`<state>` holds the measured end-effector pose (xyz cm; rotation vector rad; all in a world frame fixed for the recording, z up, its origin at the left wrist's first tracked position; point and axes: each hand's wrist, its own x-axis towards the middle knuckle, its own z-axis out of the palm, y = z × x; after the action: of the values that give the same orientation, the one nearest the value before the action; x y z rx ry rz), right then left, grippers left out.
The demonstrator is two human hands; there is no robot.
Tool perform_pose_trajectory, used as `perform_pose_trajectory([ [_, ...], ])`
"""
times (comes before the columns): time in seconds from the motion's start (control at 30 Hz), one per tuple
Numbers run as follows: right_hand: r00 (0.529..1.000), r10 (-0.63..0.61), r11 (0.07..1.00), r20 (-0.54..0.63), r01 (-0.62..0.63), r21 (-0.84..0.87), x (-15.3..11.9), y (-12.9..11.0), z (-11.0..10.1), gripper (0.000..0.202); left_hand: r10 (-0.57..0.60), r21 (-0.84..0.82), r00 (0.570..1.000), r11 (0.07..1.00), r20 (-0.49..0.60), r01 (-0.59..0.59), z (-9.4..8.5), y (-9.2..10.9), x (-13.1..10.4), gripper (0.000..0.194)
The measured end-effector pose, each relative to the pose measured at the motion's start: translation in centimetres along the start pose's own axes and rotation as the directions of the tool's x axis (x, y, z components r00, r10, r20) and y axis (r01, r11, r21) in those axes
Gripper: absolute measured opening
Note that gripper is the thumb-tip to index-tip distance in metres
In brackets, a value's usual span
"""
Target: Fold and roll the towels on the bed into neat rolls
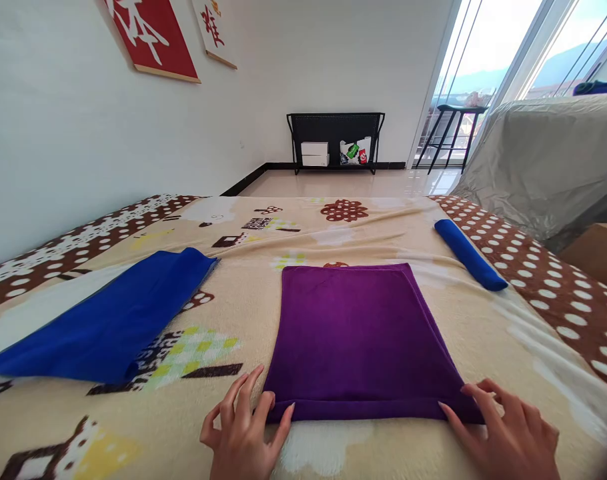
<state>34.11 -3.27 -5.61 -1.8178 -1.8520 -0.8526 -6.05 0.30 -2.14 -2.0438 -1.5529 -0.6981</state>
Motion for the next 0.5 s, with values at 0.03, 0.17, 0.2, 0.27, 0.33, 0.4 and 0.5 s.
perform_pose_trajectory([
  [0.03, 0.999, -0.023, 1.000, -0.031, 0.022, -0.005, 0.1, -0.5, 0.0, 0.034, -0.008, -0.006, 1.000, 1.000, -0.019, 0.008, 0.1, 0.4, -0.2, 0.013],
  [0.17, 0.966, -0.253, 0.936, -0.057, 0.259, 0.239, 0.3, -2.0, 0.1, 0.027, 0.005, -0.159, 1.000, 0.987, 0.001, -0.004, 0.1, 1.9, -0.6, 0.022],
  [0.2, 0.957, -0.284, 0.911, -0.056, 0.288, 0.296, 0.4, -2.2, 0.0, 0.030, 0.025, -0.206, 1.000, 0.978, 0.014, -0.022, 0.1, 2.2, -0.6, 0.027],
  [0.27, 0.954, -0.294, 0.895, -0.058, 0.296, 0.334, 0.5, -2.4, -0.2, 0.029, 0.072, -0.259, 0.997, 0.964, 0.012, -0.066, 0.2, 2.3, -0.6, 0.030],
  [0.33, 0.957, -0.287, 0.906, -0.045, 0.286, 0.311, 0.4, -2.7, -0.7, 0.031, 0.097, -0.260, 0.995, 0.961, -0.009, -0.096, 0.2, 2.1, -0.7, 0.027],
  [0.4, 0.968, -0.250, 0.931, -0.035, 0.250, 0.267, 0.0, -3.3, -1.2, 0.037, 0.106, -0.256, 0.994, 0.961, -0.017, -0.107, 0.3, 2.1, -0.9, 0.024],
  [0.5, 0.987, -0.162, 0.968, -0.016, 0.162, 0.189, -0.6, -5.1, -1.8, 0.057, 0.049, -0.281, 0.999, 0.958, -0.025, -0.054, 0.2, 2.9, -1.0, 0.016],
])
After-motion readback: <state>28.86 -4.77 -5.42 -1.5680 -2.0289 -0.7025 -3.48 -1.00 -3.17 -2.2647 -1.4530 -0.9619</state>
